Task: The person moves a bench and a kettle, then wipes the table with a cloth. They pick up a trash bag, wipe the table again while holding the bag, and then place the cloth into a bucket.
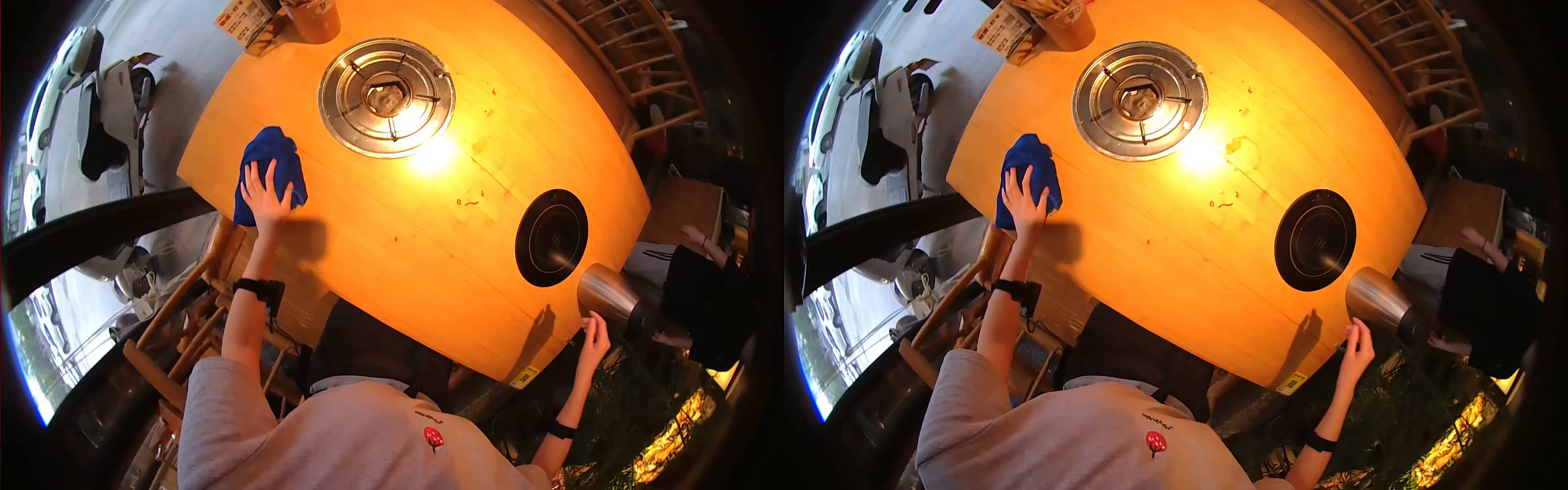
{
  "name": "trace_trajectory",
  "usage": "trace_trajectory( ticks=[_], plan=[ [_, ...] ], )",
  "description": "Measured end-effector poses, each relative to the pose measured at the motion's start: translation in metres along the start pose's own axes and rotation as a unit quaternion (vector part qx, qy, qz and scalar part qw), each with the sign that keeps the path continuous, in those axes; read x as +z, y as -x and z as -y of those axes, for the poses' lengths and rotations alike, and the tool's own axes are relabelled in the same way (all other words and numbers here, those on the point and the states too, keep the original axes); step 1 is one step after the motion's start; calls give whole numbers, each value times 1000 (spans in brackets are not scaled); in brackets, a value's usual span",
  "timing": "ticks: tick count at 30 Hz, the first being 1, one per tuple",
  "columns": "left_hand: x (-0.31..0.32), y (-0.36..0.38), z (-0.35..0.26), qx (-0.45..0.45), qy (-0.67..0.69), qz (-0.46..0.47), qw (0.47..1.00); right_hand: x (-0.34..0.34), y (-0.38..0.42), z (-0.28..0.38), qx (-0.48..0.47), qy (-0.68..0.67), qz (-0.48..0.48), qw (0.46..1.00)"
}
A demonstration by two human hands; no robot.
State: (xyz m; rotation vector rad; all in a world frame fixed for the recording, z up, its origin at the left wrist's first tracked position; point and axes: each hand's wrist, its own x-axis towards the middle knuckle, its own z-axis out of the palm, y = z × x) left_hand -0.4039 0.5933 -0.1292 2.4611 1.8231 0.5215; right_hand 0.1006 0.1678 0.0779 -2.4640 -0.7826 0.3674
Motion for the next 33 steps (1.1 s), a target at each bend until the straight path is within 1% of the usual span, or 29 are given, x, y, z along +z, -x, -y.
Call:
trace_trajectory(
  ticks=[2, 4, 6, 7, 8, 9, 11, 12, 14, 16, 18, 19, 20, 21, 22, 23, 24, 25, 26, 27, 29, 30, 31, 32, 33],
  plan=[
    [0, 5, -7, 1, 7, 3, 1000, -13, 5, 5, 33, -104, -33, 993],
    [1, 12, -26, 12, 27, 8, 1000, -9, 21, 30, 63, -194, -48, 978],
    [-13, 22, -71, 26, 72, 54, 996, 11, 41, 62, 70, -179, -18, 981],
    [-2, 36, -89, 53, 76, 52, 994, 24, 50, 63, 78, -193, 4, 978],
    [-2, 46, -115, 75, 80, 92, 990, 39, 55, 74, 81, -177, 26, 980],
    [2, 58, -142, 101, 114, 106, 982, 54, 59, 81, 89, -187, 55, 977],
    [4, 77, -196, 144, 147, 164, 965, 86, 60, 88, 90, -252, 110, 957],
    [8, 83, -217, 163, 182, 156, 957, 101, 59, 92, 80, -276, 131, 949],
    [6, 78, -247, 150, 274, 157, 937, 129, 50, 109, 66, -313, 172, 932],
    [3, 65, -253, 75, 409, 134, 899, 148, 47, 121, 65, -334, 214, 916],
    [-31, 41, -234, 7, 470, 58, 881, 174, 38, 124, 54, -363, 255, 895],
    [-45, 31, -215, -22, 488, 39, 872, 184, 34, 126, 50, -361, 273, 890],
    [-61, 20, -190, -40, 462, 28, 885, 193, 32, 129, 50, -359, 290, 886],
    [-70, 12, -162, -84, 462, 11, 883, 199, 33, 134, 52, -356, 306, 881],
    [-90, 0, -137, -105, 424, -16, 900, 204, 33, 138, 53, -358, 308, 880],
    [-99, -12, -106, -125, 436, -51, 890, 208, 32, 142, 52, -359, 309, 879],
    [-98, -21, -67, -144, 412, -68, 897, 212, 30, 145, 52, -360, 308, 879],
    [-105, -37, -34, -99, 373, -84, 919, 217, 29, 148, 56, -359, 303, 881],
    [-102, -49, 3, -73, 292, -40, 953, 222, 29, 151, 62, -358, 296, 883],
    [-93, -60, 37, -21, 210, 9, 977, 227, 29, 154, 70, -357, 288, 886],
    [-65, -75, 98, 75, 28, 90, 993, 232, 28, 168, 86, -344, 279, 892],
    [-46, -86, 124, 118, -70, 119, 983, 236, 28, 175, 96, -338, 272, 896],
    [-32, -103, 141, 109, -18, 109, 988, 240, 30, 179, 104, -336, 262, 899],
    [-24, -124, 143, 94, -31, 96, 990, 244, 33, 185, 109, -337, 253, 900],
    [-15, -146, 141, 76, -12, 75, 994, 247, 35, 190, 114, -337, 246, 902]
  ],
)
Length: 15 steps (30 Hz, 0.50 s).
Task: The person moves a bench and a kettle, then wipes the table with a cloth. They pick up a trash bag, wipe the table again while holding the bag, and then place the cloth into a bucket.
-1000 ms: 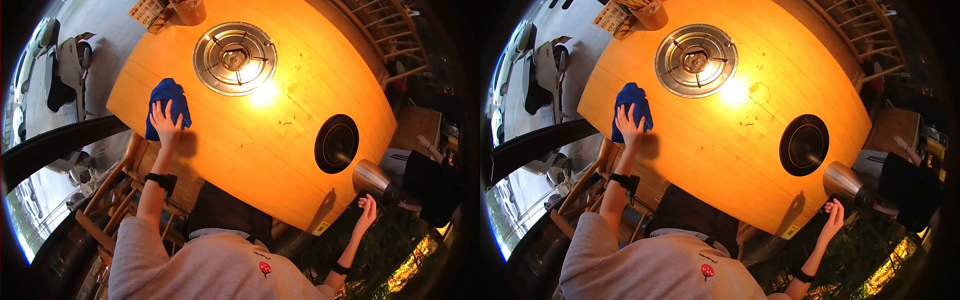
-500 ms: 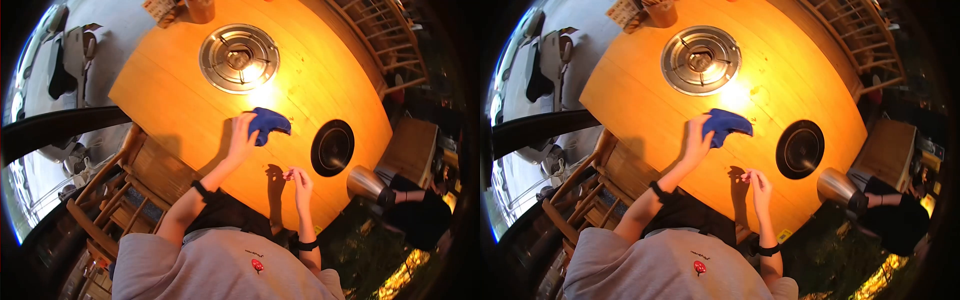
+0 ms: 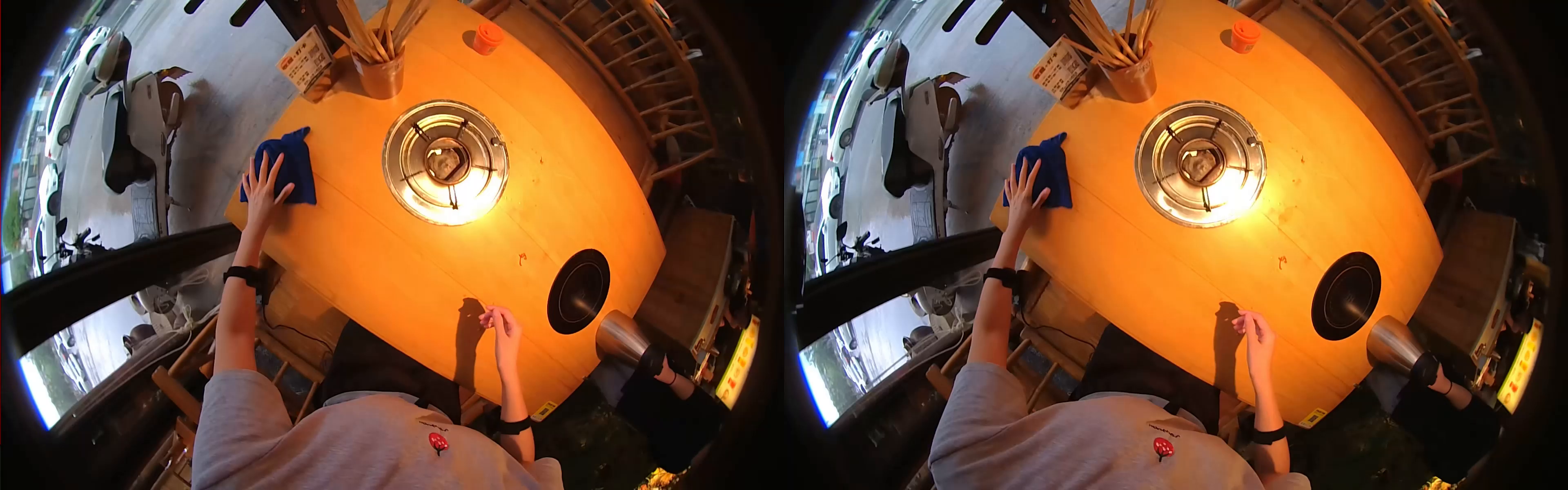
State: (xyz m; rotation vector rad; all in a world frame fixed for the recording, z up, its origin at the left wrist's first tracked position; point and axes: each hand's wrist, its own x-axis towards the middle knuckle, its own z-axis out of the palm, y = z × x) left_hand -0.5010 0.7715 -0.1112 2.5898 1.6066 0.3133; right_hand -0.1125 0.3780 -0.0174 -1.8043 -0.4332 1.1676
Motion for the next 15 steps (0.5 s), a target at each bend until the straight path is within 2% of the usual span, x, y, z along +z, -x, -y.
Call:
trace_trajectory(
  ticks=[3, 5, 7, 9, 11, 15],
  plan=[
    [14, -51, -36, -12, 30, -85, 996, 27, -5, 10, 13, -16, -16, 1000],
    [18, -52, -71, 1, 34, -64, 997, 40, -4, 17, 19, -13, -15, 1000],
    [23, -32, -111, 71, 57, -10, 996, 55, -8, 21, 15, -3, -10, 1000],
    [19, -8, -158, 115, 119, -3, 986, 72, -16, 31, 22, -7, -1, 1000],
    [10, 10, -187, 95, 142, 58, 984, 90, -27, 42, 14, -16, 16, 1000],
    [-3, 2, -179, 100, 190, 69, 974, 112, -40, 75, -27, 47, 53, 997]
  ],
)
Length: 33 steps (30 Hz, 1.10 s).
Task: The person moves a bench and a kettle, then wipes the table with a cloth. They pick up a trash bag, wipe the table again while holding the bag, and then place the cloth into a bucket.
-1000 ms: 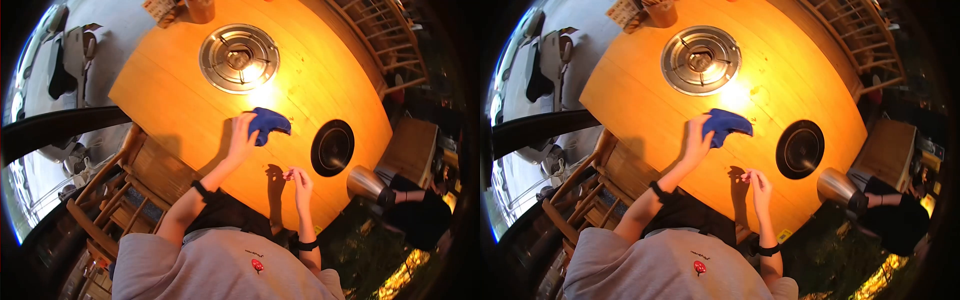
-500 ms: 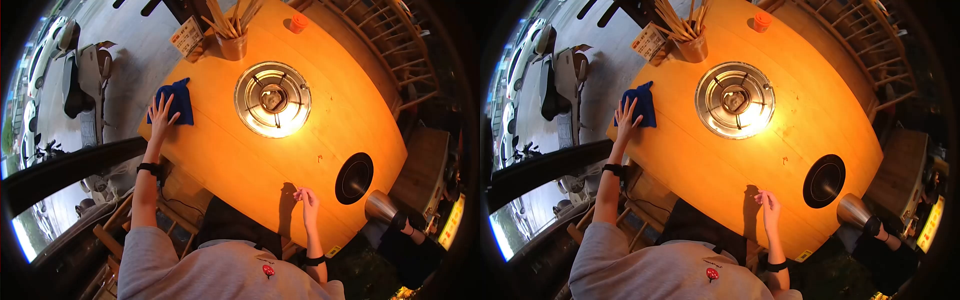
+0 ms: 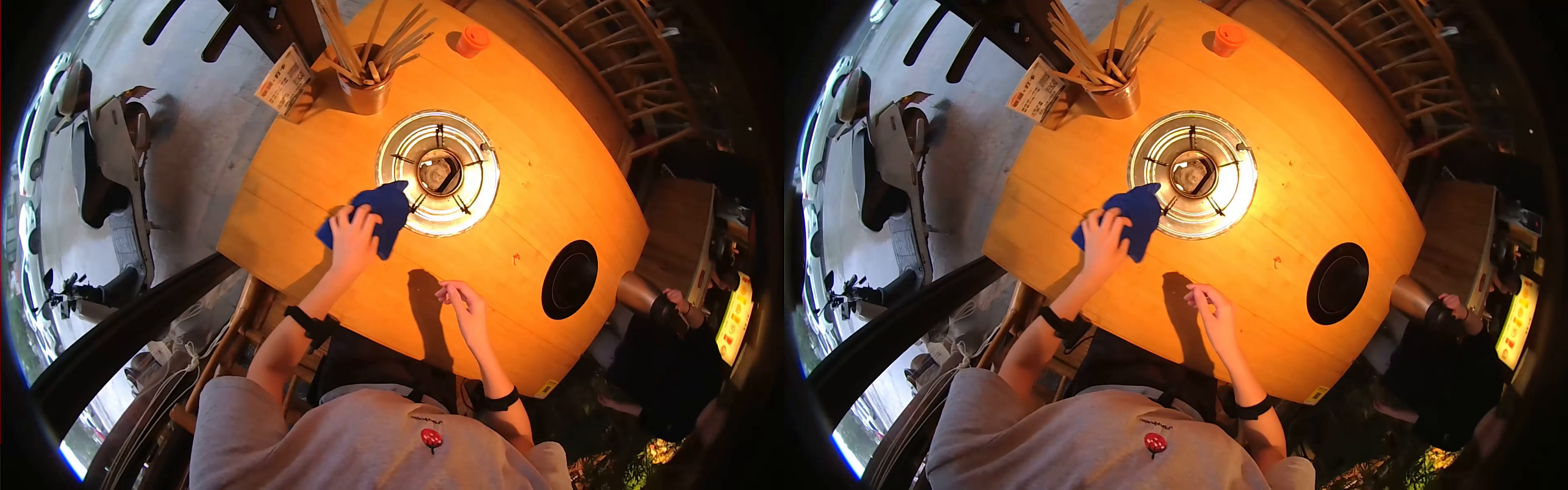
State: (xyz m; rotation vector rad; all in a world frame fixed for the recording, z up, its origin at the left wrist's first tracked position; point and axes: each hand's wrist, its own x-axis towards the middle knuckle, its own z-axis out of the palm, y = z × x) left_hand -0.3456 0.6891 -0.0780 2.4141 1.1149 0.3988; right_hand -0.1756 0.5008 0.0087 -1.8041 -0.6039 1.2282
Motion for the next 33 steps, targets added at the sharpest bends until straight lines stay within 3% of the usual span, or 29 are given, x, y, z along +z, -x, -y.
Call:
trace_trajectory(
  ticks=[3, 4, 10, 14, 20, 22, 26, 28, 33],
  plan=[
    [-20, -24, 28, -92, -28, -119, 988, -3, -5, 2, -12, 21, -23, 999],
    [-22, -37, 39, -126, -24, -120, 984, -4, -1, 1, -6, 22, -33, 999],
    [7, -114, 60, -9, -182, -120, 976, -9, 8, -19, 26, 17, -72, 997],
    [12, -73, 48, -29, -178, -93, 979, -15, 17, -26, 35, 17, -89, 995],
    [41, 27, -46, -28, -169, 19, 985, -25, 32, -37, 48, -20, -124, 991],
    [58, 41, -89, 63, -132, 100, 984, -29, 37, -40, 44, -31, -154, 987],
    [108, 26, -167, 205, -65, 162, 963, -36, 51, -47, 46, -41, -180, 982],
    [125, 10, -190, 203, -18, 192, 960, -42, 61, -45, 54, -26, -196, 979],
    [64, -3, -178, 91, 79, 69, 990, -59, 86, -46, 50, -57, -245, 967]
  ],
)
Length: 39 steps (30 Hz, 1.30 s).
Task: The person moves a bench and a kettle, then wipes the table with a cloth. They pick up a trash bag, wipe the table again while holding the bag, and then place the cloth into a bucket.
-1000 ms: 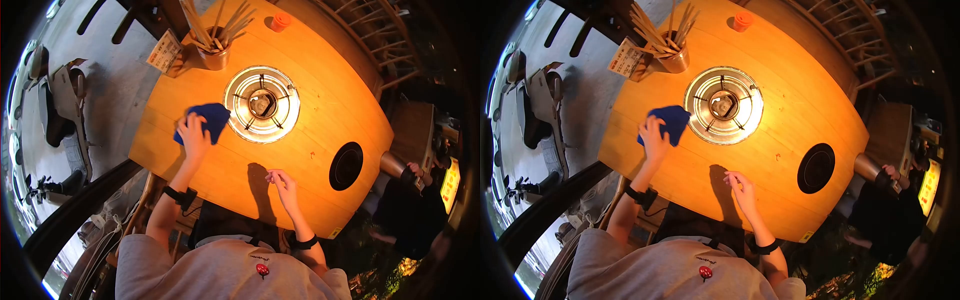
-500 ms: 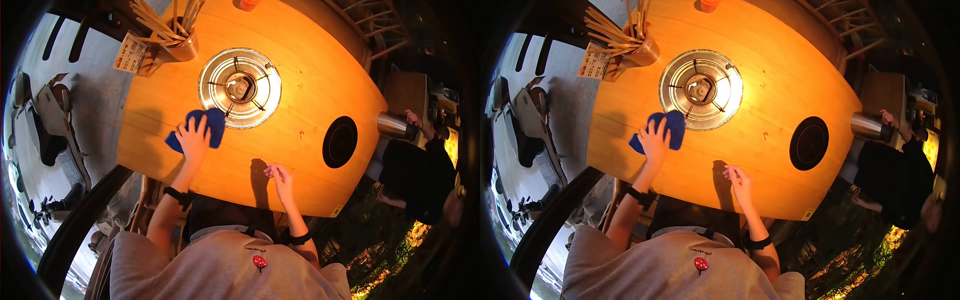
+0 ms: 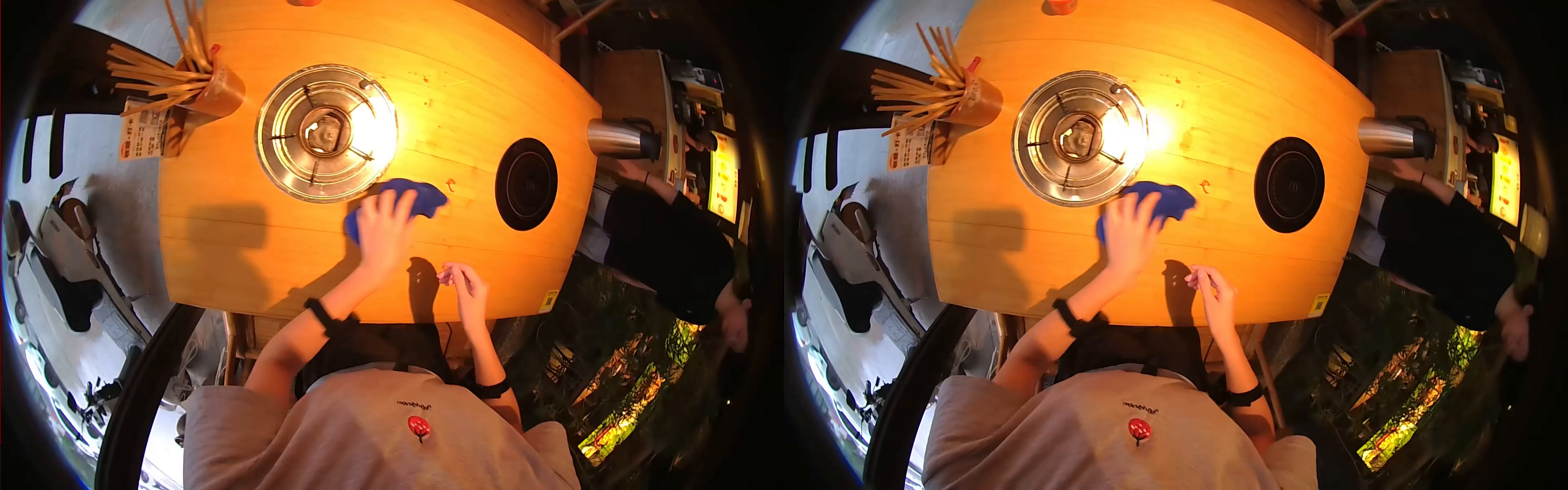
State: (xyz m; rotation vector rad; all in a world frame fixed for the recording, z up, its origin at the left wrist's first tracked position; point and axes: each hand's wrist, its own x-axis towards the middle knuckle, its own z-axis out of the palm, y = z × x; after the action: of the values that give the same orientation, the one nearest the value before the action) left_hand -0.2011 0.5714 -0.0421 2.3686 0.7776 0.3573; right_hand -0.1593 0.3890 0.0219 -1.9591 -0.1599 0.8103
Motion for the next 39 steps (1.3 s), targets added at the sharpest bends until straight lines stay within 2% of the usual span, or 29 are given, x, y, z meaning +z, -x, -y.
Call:
trace_trajectory(
  ticks=[3, 5, 8, 12, 13, 15, 17, 19, 21, 22, 26, 29, 33, 34, 36, 38, 39],
  plan=[
    [-22, 36, 38, -87, -88, -64, 990, -18, -4, -12, 6, -13, 0, 1000],
    [-19, 65, 61, -146, -185, -70, 969, -28, -7, -20, 14, -29, 9, 999],
    [1, 85, 75, -124, -296, -48, 946, -42, -21, -26, 13, -55, 30, 998],
    [41, 61, 49, -169, -337, -84, 922, -81, -29, -38, -5, -45, 54, 998],
    [56, 56, 44, -132, -358, -141, 914, -94, -32, -41, -11, -42, 59, 997],
    [75, 33, 16, -187, -353, -113, 910, -124, -34, -51, -17, -52, 54, 997],
    [95, 8, -18, -144, -339, -124, 921, -154, -36, -61, -20, -56, 47, 997],
    [117, -20, -58, -119, -286, -62, 949, -184, -35, -69, -22, -52, 39, 998],
    [140, -45, -86, -67, -265, -69, 960, -210, -35, -76, -34, -53, 28, 998],
    [145, -53, -98, -88, -218, -63, 970, -222, -34, -81, -33, -63, 24, 997],
    [120, -45, -110, -113, -133, -161, 971, -243, -33, -97, -29, -99, 25, 994],
    [67, -6, -93, -127, -87, -181, 971, -242, -35, -95, -29, -106, 35, 993],
    [27, 75, -22, -194, -166, -151, 955, -228, -38, -89, -30, -109, 40, 993],
    [31, 101, 9, -190, -196, -137, 952, -226, -38, -88, -31, -104, 40, 993],
    [34, 110, 21, -195, -253, -131, 939, -223, -38, -87, -33, -91, 40, 994],
    [51, 111, 18, -218, -306, -148, 915, -219, -33, -88, -27, -78, 42, 996],
    [60, 104, 10, -199, -332, -170, 906, -217, -33, -89, -25, -71, 46, 996]
  ],
)
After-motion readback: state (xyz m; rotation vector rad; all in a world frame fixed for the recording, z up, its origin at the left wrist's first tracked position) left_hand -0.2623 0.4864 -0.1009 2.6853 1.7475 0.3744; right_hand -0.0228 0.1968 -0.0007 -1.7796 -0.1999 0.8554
